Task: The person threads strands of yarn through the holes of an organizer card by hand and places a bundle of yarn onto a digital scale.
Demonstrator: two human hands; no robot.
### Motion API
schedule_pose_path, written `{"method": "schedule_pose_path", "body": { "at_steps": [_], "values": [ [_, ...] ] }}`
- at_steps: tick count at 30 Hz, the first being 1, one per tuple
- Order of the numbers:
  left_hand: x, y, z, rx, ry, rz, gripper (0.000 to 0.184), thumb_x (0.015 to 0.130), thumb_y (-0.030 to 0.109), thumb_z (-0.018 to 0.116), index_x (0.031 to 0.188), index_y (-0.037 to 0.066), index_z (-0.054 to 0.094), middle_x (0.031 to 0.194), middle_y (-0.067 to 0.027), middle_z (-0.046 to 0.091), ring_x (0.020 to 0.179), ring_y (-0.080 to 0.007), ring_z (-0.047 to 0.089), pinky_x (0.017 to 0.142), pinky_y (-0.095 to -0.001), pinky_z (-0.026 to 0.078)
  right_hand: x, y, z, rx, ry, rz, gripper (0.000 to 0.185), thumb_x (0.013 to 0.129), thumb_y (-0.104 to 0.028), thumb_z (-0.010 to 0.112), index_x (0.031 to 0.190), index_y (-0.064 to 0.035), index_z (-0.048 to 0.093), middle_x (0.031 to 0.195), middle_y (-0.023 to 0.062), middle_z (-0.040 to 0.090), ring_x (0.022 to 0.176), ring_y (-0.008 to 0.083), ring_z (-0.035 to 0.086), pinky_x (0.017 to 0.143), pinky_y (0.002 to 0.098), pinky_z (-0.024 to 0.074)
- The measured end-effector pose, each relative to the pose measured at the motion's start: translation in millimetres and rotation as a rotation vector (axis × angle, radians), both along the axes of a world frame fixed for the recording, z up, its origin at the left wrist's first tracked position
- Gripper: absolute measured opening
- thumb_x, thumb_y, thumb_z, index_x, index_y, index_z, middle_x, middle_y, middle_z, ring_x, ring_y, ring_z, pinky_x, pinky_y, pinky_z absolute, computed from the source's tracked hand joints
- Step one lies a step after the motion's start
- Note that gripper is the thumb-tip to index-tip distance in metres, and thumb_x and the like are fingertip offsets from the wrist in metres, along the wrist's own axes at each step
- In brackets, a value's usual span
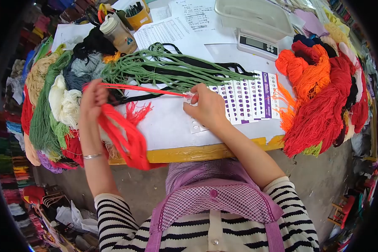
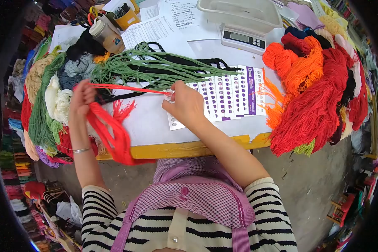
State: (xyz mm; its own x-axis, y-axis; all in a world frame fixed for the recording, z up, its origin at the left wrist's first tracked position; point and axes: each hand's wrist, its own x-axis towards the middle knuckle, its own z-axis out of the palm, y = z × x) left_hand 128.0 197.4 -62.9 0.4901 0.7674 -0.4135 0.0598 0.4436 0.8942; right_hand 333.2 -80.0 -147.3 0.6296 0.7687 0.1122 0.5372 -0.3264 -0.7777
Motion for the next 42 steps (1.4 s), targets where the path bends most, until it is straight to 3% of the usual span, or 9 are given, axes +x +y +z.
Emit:
{"method": "schedule_pose_path", "body": {
  "at_steps": [1, 3, 6, 10, 14, 16, 19, 24, 42],
  "values": [
    [-9.0, 12.5, 7.9, 0.016, -0.014, 0.147, 0.042, 0.089, 0.022, 0.059, 0.059, 0.020, 0.029, 0.052, 0.0096, 0.022, 0.040, -0.0028, 0.021, 0.033, -0.0206, 0.013, 0.0, -0.3, 0.0, 0.004, 0.000, 0.000, 0.039, 0.068, -0.022, 0.072, 0.097, -0.0040, 0.056, 0.072, 0.0051, 0.063, 0.066, 0.0237, 0.063, 0.060, 0.0360, 0.0482],
    [-27.3, 35.6, 7.9, -0.002, -0.133, 0.008, 0.027, 0.090, 0.023, 0.059, 0.066, 0.016, 0.047, 0.057, 0.0063, 0.044, 0.043, -0.0030, 0.031, 0.035, -0.0189, 0.018, 0.2, -0.3, -0.6, 0.003, -0.006, 0.002, 0.037, 0.068, -0.022, 0.072, 0.097, -0.0040, 0.056, 0.071, 0.0045, 0.063, 0.065, 0.0235, 0.063, 0.059, 0.0358, 0.0481],
    [-19.6, 28.7, 16.4, 0.442, -0.029, 0.175, 0.044, 0.093, 0.034, 0.054, 0.123, 0.002, 0.056, 0.108, -0.0139, 0.065, 0.076, -0.0146, 0.062, 0.050, -0.0193, 0.042, -1.8, 0.2, -3.2, 0.010, -0.052, 0.003, 0.038, 0.068, -0.022, 0.072, 0.096, -0.0038, 0.056, 0.071, 0.0045, 0.062, 0.065, 0.0236, 0.063, 0.060, 0.0358, 0.0480],
    [12.5, -20.8, 17.9, 0.822, 0.346, 0.203, 0.050, 0.096, 0.039, 0.047, 0.126, 0.001, 0.053, 0.117, -0.0126, 0.061, 0.100, -0.0198, 0.061, 0.073, -0.0268, 0.052, -5.8, -3.0, 2.6, 0.056, -0.152, 0.026, 0.039, 0.071, -0.025, 0.073, 0.098, -0.0038, 0.056, 0.071, 0.0048, 0.061, 0.063, 0.0228, 0.061, 0.058, 0.0358, 0.0476],
    [42.9, -142.2, 18.7, 0.737, -0.202, -0.383, 0.077, 0.098, 0.056, 0.009, 0.130, 0.000, 0.052, 0.143, -0.0125, 0.041, 0.136, -0.0234, 0.032, 0.110, -0.0371, 0.022, -21.6, -4.0, 28.3, 0.259, 0.356, 0.252, 0.032, 0.088, -0.026, 0.063, 0.109, -0.0026, 0.057, 0.089, 0.0043, 0.064, 0.082, 0.0136, 0.060, 0.074, 0.0285, 0.0465],
    [46.5, -174.0, 19.7, 0.856, -0.162, -0.557, 0.083, 0.096, 0.057, 0.001, 0.130, 0.001, 0.052, 0.147, -0.0084, 0.036, 0.137, -0.0235, 0.029, 0.112, -0.0363, 0.019, -31.9, -9.0, 46.7, 0.455, 0.797, 0.397, 0.026, 0.096, -0.023, 0.054, 0.111, -0.0024, 0.060, 0.106, 0.0030, 0.063, 0.102, 0.0076, 0.053, 0.090, 0.0246, 0.0394],
    [54.5, -198.1, 16.8, 0.876, -0.115, -0.578, 0.072, 0.100, 0.048, 0.006, 0.129, 0.000, 0.052, 0.146, -0.0090, 0.037, 0.137, -0.0233, 0.029, 0.112, -0.0349, 0.020, -36.4, -19.8, 67.8, 0.481, 1.050, 0.446, 0.023, 0.095, -0.021, 0.056, 0.106, -0.0025, 0.063, 0.101, 0.0018, 0.064, 0.097, 0.0069, 0.055, 0.088, 0.0244, 0.0402],
    [49.0, -195.8, 10.7, 0.763, -0.212, -0.619, 0.043, 0.097, 0.019, 0.028, 0.127, -0.001, 0.052, 0.138, -0.0159, 0.046, 0.130, -0.0270, 0.041, 0.109, -0.0366, 0.028, -28.3, -31.4, 64.9, 0.593, 1.001, 0.416, 0.019, 0.094, -0.019, 0.057, 0.100, -0.0020, 0.063, 0.093, 0.0018, 0.063, 0.088, 0.0077, 0.057, 0.084, 0.0243, 0.0435],
    [42.1, -204.5, 14.6, 0.341, -0.405, -0.431, 0.036, 0.095, 0.014, 0.037, 0.115, -0.007, 0.059, 0.122, -0.0171, 0.059, 0.114, -0.0245, 0.055, 0.098, -0.0327, 0.041, -33.4, -39.1, 71.4, 0.538, 1.027, 0.350, 0.015, 0.087, -0.011, 0.064, 0.099, -0.0029, 0.068, 0.093, 0.0022, 0.066, 0.088, 0.0083, 0.058, 0.083, 0.0245, 0.0429]
  ]
}}
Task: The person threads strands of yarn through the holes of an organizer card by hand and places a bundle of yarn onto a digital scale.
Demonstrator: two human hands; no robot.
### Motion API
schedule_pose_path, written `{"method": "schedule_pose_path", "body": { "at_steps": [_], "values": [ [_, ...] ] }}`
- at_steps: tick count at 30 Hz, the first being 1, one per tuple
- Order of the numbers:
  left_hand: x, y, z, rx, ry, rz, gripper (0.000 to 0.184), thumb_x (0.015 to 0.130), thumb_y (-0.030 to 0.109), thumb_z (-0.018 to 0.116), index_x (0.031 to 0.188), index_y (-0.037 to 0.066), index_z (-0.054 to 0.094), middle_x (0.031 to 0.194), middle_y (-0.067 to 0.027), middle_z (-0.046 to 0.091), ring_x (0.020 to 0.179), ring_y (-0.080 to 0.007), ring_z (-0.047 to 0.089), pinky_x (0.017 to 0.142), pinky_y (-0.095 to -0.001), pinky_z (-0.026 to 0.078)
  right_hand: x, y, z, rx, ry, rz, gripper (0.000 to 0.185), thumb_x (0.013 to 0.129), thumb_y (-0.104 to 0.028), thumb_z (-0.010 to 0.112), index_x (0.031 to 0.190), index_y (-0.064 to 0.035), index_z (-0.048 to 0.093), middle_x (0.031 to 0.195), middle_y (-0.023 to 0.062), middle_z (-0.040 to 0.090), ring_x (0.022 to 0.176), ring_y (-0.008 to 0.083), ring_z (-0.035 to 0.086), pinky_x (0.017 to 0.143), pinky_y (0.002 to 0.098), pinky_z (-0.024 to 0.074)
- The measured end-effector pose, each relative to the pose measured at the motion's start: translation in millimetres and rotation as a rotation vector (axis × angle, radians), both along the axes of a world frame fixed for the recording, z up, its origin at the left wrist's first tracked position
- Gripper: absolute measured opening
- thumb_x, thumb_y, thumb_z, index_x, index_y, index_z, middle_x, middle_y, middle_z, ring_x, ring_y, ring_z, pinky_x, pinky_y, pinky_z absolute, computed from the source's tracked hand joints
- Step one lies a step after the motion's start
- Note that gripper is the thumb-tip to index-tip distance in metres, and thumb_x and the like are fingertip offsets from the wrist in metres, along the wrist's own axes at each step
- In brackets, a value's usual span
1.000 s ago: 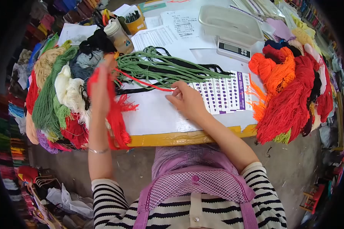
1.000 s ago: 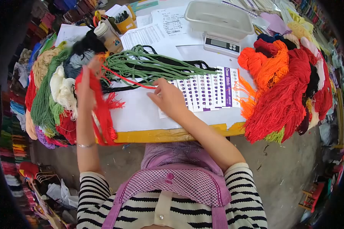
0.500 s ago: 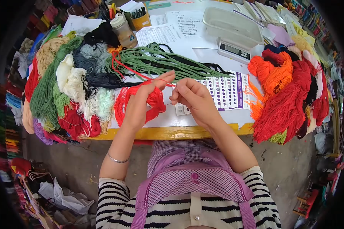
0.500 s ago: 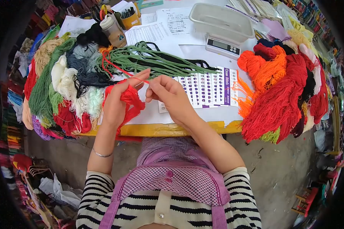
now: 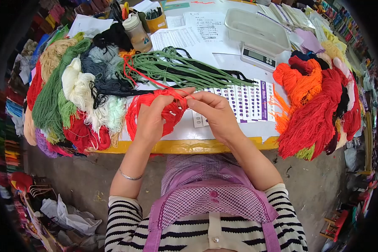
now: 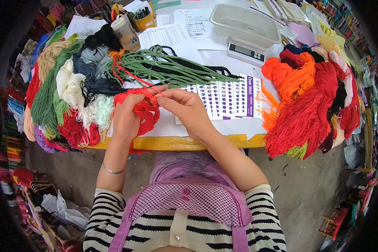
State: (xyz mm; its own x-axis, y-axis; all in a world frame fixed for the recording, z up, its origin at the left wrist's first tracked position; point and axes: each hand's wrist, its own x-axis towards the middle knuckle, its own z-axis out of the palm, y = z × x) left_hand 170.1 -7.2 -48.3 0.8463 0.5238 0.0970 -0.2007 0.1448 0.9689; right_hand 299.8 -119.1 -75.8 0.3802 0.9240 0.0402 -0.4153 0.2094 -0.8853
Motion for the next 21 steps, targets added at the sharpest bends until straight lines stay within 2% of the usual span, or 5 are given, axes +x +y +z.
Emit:
{"method": "schedule_pose_path", "body": {
  "at_steps": [2, 4, 7, 17, 21],
  "values": [
    [0.4, -1.9, 2.9, -0.117, -0.022, 0.023, 0.033, 0.094, 0.013, 0.041, 0.113, -0.007, 0.060, 0.119, -0.0165, 0.061, 0.111, -0.0235, 0.057, 0.096, -0.0326, 0.043, 0.5, 0.9, -0.6, 0.021, 0.006, -0.014, 0.015, 0.087, -0.011, 0.064, 0.099, -0.0026, 0.068, 0.093, 0.0028, 0.067, 0.087, 0.0087, 0.058, 0.084, 0.0246, 0.0432],
    [0.7, -3.2, 3.1, 0.145, 0.109, 0.088, 0.025, 0.092, 0.008, 0.049, 0.108, -0.006, 0.063, 0.119, -0.0160, 0.061, 0.108, -0.0207, 0.058, 0.093, -0.0322, 0.046, 1.6, 0.2, 0.1, 0.018, -0.010, -0.027, 0.015, 0.088, -0.011, 0.063, 0.099, -0.0019, 0.068, 0.092, 0.0039, 0.067, 0.087, 0.0099, 0.059, 0.084, 0.0254, 0.0439],
    [1.0, -2.4, -1.1, 0.004, -0.017, 0.085, 0.021, 0.089, 0.005, 0.055, 0.105, -0.007, 0.064, 0.114, -0.0152, 0.063, 0.103, -0.0188, 0.060, 0.089, -0.0311, 0.049, 1.5, 1.3, -1.3, 0.052, -0.007, -0.029, 0.013, 0.089, -0.011, 0.062, 0.097, -0.0020, 0.067, 0.090, 0.0049, 0.067, 0.086, 0.0110, 0.060, 0.083, 0.0264, 0.0445],
    [0.1, -4.9, -2.8, -0.105, -0.031, 0.203, 0.022, 0.091, 0.006, 0.055, 0.107, -0.007, 0.064, 0.107, -0.0141, 0.066, 0.094, -0.0172, 0.063, 0.084, -0.0298, 0.052, 2.4, 5.1, -4.9, 0.086, -0.046, -0.030, 0.014, 0.090, -0.012, 0.060, 0.098, -0.0007, 0.064, 0.087, 0.0052, 0.066, 0.083, 0.0105, 0.060, 0.079, 0.0254, 0.0460],
    [0.8, -7.9, -3.3, 0.076, 0.010, 0.217, 0.022, 0.093, 0.007, 0.054, 0.108, -0.006, 0.064, 0.108, -0.0138, 0.065, 0.096, -0.0157, 0.062, 0.085, -0.0293, 0.051, -0.9, 6.2, 3.2, 0.004, -0.255, -0.097, 0.014, 0.088, -0.011, 0.063, 0.097, 0.0007, 0.065, 0.082, 0.0029, 0.064, 0.075, 0.0074, 0.058, 0.069, 0.0219, 0.0462]
  ]
}}
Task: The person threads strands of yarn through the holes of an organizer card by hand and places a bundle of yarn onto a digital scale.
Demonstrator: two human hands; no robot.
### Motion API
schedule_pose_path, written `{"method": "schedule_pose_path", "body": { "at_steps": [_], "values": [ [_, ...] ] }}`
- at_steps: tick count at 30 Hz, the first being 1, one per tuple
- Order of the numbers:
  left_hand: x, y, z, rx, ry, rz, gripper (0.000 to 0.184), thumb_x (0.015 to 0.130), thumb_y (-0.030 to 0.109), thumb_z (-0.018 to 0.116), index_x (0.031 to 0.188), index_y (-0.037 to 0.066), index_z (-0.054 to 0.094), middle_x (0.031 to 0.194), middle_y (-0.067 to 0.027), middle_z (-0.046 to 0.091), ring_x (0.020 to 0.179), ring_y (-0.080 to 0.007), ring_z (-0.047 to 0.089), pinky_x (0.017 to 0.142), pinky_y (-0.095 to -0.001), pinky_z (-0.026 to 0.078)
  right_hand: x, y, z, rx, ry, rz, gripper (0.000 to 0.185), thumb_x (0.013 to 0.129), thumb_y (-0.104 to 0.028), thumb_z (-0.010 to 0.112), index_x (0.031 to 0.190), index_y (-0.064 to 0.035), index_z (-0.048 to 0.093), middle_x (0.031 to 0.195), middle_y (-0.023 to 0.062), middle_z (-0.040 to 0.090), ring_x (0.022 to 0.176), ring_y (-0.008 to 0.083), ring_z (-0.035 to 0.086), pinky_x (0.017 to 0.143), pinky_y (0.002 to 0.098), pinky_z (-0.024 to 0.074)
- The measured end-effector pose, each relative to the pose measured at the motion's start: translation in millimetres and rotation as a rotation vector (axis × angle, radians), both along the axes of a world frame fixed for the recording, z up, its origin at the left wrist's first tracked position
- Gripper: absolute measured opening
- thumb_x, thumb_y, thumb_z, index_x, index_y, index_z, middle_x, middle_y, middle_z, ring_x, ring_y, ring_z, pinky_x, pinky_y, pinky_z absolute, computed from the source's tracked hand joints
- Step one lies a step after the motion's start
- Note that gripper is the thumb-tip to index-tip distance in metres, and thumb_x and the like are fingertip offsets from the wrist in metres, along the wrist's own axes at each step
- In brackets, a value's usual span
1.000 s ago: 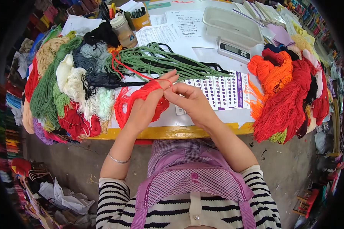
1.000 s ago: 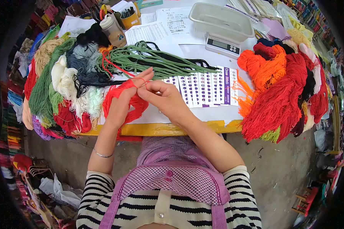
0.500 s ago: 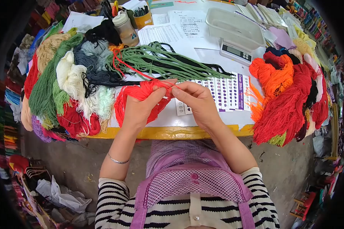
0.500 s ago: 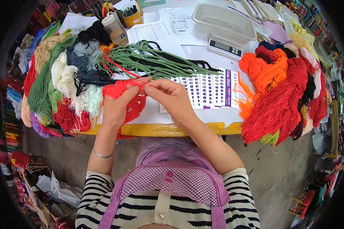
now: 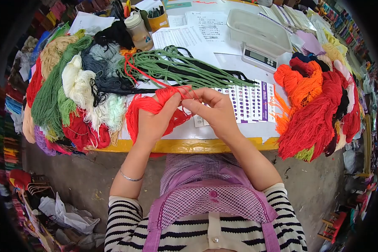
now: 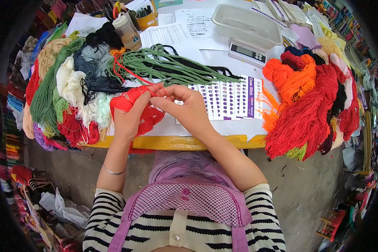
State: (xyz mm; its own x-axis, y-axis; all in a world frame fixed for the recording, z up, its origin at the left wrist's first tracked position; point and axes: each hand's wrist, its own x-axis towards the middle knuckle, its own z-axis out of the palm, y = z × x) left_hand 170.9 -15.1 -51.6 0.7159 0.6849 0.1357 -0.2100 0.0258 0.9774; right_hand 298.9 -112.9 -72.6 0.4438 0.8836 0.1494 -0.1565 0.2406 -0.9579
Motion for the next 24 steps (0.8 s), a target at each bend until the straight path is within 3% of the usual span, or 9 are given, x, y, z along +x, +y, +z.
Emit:
{"method": "schedule_pose_path", "body": {
  "at_steps": [4, 8, 13, 17, 20, 23, 24],
  "values": [
    [0.2, -0.2, -4.7, 0.144, 0.038, 0.028, 0.023, 0.094, 0.007, 0.053, 0.109, -0.007, 0.063, 0.109, -0.0137, 0.065, 0.098, -0.0150, 0.061, 0.086, -0.0277, 0.050, -1.5, -0.3, 5.0, -0.028, 0.043, -0.005, 0.015, 0.088, -0.012, 0.065, 0.094, 0.0016, 0.066, 0.074, 0.0011, 0.062, 0.063, 0.0055, 0.056, 0.056, 0.0200, 0.0431],
    [-0.2, -2.4, -2.9, 0.054, 0.020, 0.023, 0.023, 0.094, 0.006, 0.052, 0.109, -0.008, 0.063, 0.108, -0.0137, 0.066, 0.097, -0.0147, 0.061, 0.085, -0.0275, 0.050, -2.5, 0.9, 0.3, 0.001, 0.050, -0.025, 0.015, 0.088, -0.012, 0.065, 0.094, 0.0016, 0.066, 0.071, 0.0007, 0.061, 0.058, 0.0053, 0.054, 0.053, 0.0198, 0.0416],
    [-2.9, -0.5, 4.7, -0.010, 0.043, 0.038, 0.023, 0.092, 0.006, 0.053, 0.107, -0.007, 0.064, 0.103, -0.0119, 0.067, 0.092, -0.0143, 0.063, 0.082, -0.0270, 0.051, -1.6, 3.5, -7.1, 0.024, 0.239, 0.025, 0.014, 0.091, -0.015, 0.060, 0.090, -0.0012, 0.064, 0.068, 0.0010, 0.060, 0.060, 0.0064, 0.053, 0.060, 0.0208, 0.0427],
    [-3.4, -0.5, 6.1, -0.048, 0.002, 0.046, 0.023, 0.091, 0.008, 0.056, 0.106, -0.007, 0.065, 0.100, -0.0094, 0.067, 0.089, -0.0124, 0.062, 0.079, -0.0256, 0.051, -2.7, 3.8, -6.9, 0.012, 0.232, 0.048, 0.015, 0.092, -0.016, 0.059, 0.090, -0.0021, 0.063, 0.068, 0.0012, 0.060, 0.063, 0.0067, 0.054, 0.065, 0.0210, 0.0427],
    [-3.2, -2.0, 7.9, -0.102, 0.042, 0.075, 0.022, 0.089, 0.008, 0.058, 0.104, -0.006, 0.066, 0.098, -0.0074, 0.068, 0.087, -0.0108, 0.062, 0.076, -0.0241, 0.050, -3.0, 5.0, -8.7, 0.041, 0.177, 0.051, 0.015, 0.093, -0.015, 0.058, 0.091, -0.0015, 0.063, 0.074, 0.0021, 0.061, 0.069, 0.0077, 0.055, 0.070, 0.0217, 0.0440],
    [-4.0, -2.4, 3.9, 0.011, 0.120, 0.016, 0.020, 0.088, 0.008, 0.060, 0.101, -0.006, 0.067, 0.098, -0.0063, 0.067, 0.085, -0.0097, 0.061, 0.074, -0.0224, 0.049, -3.4, 6.6, -11.6, 0.101, 0.134, 0.019, 0.016, 0.094, -0.016, 0.057, 0.093, -0.0009, 0.062, 0.080, 0.0033, 0.062, 0.074, 0.0089, 0.056, 0.075, 0.0229, 0.0449],
    [-3.0, -2.5, 2.0, 0.034, 0.105, 0.040, 0.020, 0.088, 0.008, 0.060, 0.101, -0.006, 0.067, 0.098, -0.0064, 0.067, 0.087, -0.0099, 0.061, 0.075, -0.0233, 0.049, -1.8, 8.0, -14.8, 0.098, -0.008, -0.043, 0.016, 0.095, -0.016, 0.055, 0.094, -0.0010, 0.061, 0.081, 0.0032, 0.062, 0.076, 0.0098, 0.057, 0.076, 0.0233, 0.0451]
  ]
}}
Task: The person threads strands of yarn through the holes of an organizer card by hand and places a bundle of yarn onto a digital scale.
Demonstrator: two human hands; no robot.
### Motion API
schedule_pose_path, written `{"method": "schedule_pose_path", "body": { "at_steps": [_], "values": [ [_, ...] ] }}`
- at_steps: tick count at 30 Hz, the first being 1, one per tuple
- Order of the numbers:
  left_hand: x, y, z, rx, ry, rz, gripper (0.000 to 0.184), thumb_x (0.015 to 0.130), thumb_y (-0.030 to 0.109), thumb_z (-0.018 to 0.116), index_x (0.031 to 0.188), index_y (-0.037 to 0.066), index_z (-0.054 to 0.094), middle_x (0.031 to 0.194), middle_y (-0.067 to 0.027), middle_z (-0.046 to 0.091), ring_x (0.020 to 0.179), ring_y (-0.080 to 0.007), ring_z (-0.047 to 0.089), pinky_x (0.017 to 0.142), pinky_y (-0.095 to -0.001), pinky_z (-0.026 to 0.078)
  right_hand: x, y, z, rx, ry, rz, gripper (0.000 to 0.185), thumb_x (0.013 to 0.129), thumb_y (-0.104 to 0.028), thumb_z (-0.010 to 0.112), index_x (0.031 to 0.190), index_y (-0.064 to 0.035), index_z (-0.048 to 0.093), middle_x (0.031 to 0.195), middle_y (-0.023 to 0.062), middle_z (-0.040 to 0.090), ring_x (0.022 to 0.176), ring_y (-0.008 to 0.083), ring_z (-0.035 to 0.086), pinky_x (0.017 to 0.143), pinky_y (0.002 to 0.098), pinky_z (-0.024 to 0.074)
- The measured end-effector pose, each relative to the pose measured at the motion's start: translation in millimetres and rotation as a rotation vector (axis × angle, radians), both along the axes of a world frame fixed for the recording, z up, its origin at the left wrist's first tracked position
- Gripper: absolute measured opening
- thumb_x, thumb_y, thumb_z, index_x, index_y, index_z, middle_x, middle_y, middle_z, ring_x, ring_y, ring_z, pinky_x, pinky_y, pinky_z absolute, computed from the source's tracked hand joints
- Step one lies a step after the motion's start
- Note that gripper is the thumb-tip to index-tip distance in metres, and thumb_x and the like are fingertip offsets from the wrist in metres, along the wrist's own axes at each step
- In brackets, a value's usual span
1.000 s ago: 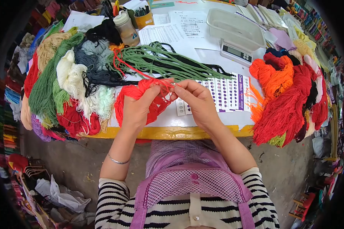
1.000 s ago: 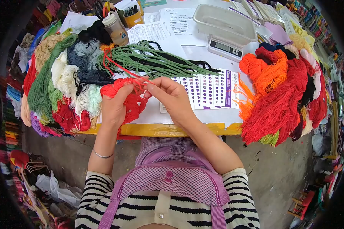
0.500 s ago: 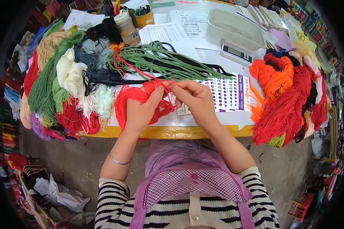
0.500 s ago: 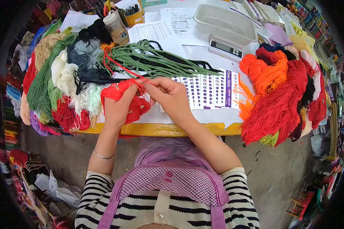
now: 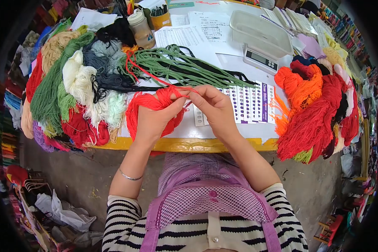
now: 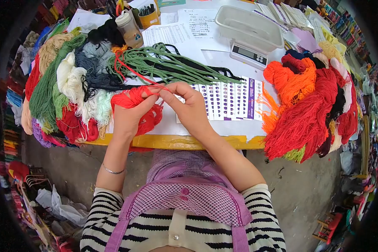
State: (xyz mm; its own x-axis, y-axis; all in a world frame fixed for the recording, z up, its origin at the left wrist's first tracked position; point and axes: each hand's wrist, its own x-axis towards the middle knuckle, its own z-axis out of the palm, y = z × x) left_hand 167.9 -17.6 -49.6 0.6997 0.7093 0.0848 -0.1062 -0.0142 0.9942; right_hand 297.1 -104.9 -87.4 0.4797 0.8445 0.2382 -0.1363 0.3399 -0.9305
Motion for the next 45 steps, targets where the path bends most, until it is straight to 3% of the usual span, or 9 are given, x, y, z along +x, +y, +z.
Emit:
{"method": "schedule_pose_path", "body": {
  "at_steps": [5, 7, 9, 19, 26, 29, 31, 33, 45],
  "values": [
    [-6.7, 15.1, 5.6, -0.603, -0.341, 0.002, 0.012, 0.088, 0.010, 0.055, 0.086, -0.001, 0.060, 0.071, -0.0004, 0.053, 0.065, -0.0113, 0.053, 0.075, -0.0287, 0.048, 14.8, -2.4, 1.9, 0.009, 0.366, 0.074, 0.016, 0.095, -0.018, 0.055, 0.097, -0.0021, 0.057, 0.081, 0.0004, 0.060, 0.074, 0.0097, 0.055, 0.073, 0.0225, 0.0447],
    [-52.1, 48.8, 14.6, -1.086, -0.831, -0.227, 0.013, 0.091, 0.013, 0.051, 0.090, 0.001, 0.055, 0.061, 0.0042, 0.037, 0.050, -0.0066, 0.036, 0.054, -0.0236, 0.039, 54.4, -24.5, 0.1, 0.150, 0.739, 0.759, 0.018, 0.093, -0.022, 0.059, 0.098, -0.0048, 0.055, 0.079, -0.0020, 0.056, 0.070, 0.0085, 0.052, 0.068, 0.0209, 0.0432],
    [-111.5, 78.4, 23.4, -0.733, -0.855, 0.056, 0.024, 0.099, 0.016, 0.039, 0.091, -0.001, 0.053, 0.053, 0.0046, 0.029, 0.042, -0.0040, 0.026, 0.041, -0.0200, 0.027, 76.1, -61.5, 39.3, -0.396, -0.114, 0.056, 0.014, 0.089, -0.022, 0.062, 0.093, -0.0088, 0.059, 0.078, -0.0059, 0.052, 0.064, 0.0032, 0.043, 0.056, 0.0189, 0.0346],
    [-301.4, 135.5, 3.8, -0.301, -0.361, 0.532, 0.024, 0.101, 0.016, 0.038, 0.084, 0.006, 0.050, 0.056, 0.0059, 0.024, 0.043, -0.0043, 0.017, 0.038, -0.0218, 0.014, 219.3, -145.0, 120.3, -0.536, -0.638, -0.578, 0.014, 0.087, -0.024, 0.062, 0.082, -0.0106, 0.061, 0.062, -0.0102, 0.040, 0.050, 0.0015, 0.030, 0.046, 0.0204, 0.0208],
    [-397.8, 147.3, -33.2, -0.199, -0.401, 0.717, 0.019, 0.099, 0.021, 0.046, 0.084, 0.011, 0.052, 0.055, 0.0086, 0.026, 0.043, -0.0032, 0.019, 0.035, -0.0201, 0.012, 389.5, -301.4, 124.9, -0.703, -1.086, -1.463, 0.038, 0.088, -0.040, 0.059, 0.102, -0.0058, 0.068, 0.095, 0.0080, 0.069, 0.086, 0.0181, 0.063, 0.077, 0.0310, 0.0457],
    [-229.1, 47.2, 57.8, -0.361, -0.530, 0.445, 0.031, 0.099, 0.029, 0.046, 0.113, 0.003, 0.056, 0.072, -0.0020, 0.049, 0.047, -0.0045, 0.028, 0.033, -0.0147, 0.019, 337.5, -283.6, 145.0, -0.455, -0.936, -1.373, 0.030, 0.090, -0.034, 0.058, 0.100, -0.0066, 0.066, 0.090, 0.0077, 0.065, 0.081, 0.0179, 0.061, 0.074, 0.0324, 0.0457],
    [-157.8, 20.8, 67.9, -0.318, -0.394, 0.527, 0.033, 0.099, 0.029, 0.045, 0.114, 0.002, 0.057, 0.089, -0.0090, 0.056, 0.051, -0.0058, 0.040, 0.032, -0.0134, 0.022, 283.2, -238.7, 143.1, -0.438, -1.697, -1.271, 0.023, 0.091, -0.026, 0.057, 0.098, -0.0045, 0.063, 0.082, 0.0055, 0.060, 0.076, 0.0167, 0.057, 0.071, 0.0315, 0.0453],
    [-146.3, 49.3, 22.7, -0.296, -0.288, 0.398, 0.030, 0.098, 0.027, 0.046, 0.108, 0.002, 0.060, 0.093, -0.0092, 0.058, 0.055, -0.0067, 0.048, 0.031, -0.0143, 0.021, 215.6, -167.4, 114.8, -0.261, -0.581, -0.978, 0.014, 0.090, -0.012, 0.054, 0.096, -0.0021, 0.062, 0.083, 0.0003, 0.059, 0.077, 0.0128, 0.055, 0.070, 0.0275, 0.0448],
    [55.1, 36.7, -65.8, -0.597, 0.259, -0.113, 0.028, 0.084, 0.025, 0.067, 0.097, 0.000, 0.065, 0.083, -0.0104, 0.067, 0.055, -0.0086, 0.056, 0.041, -0.0194, 0.034, 56.0, 4.3, -55.5, -0.508, -0.424, -0.219, 0.009, 0.088, -0.009, 0.058, 0.093, -0.0026, 0.062, 0.077, 0.0075, 0.067, 0.061, 0.0144, 0.061, 0.058, 0.0291, 0.0479]
  ]
}}
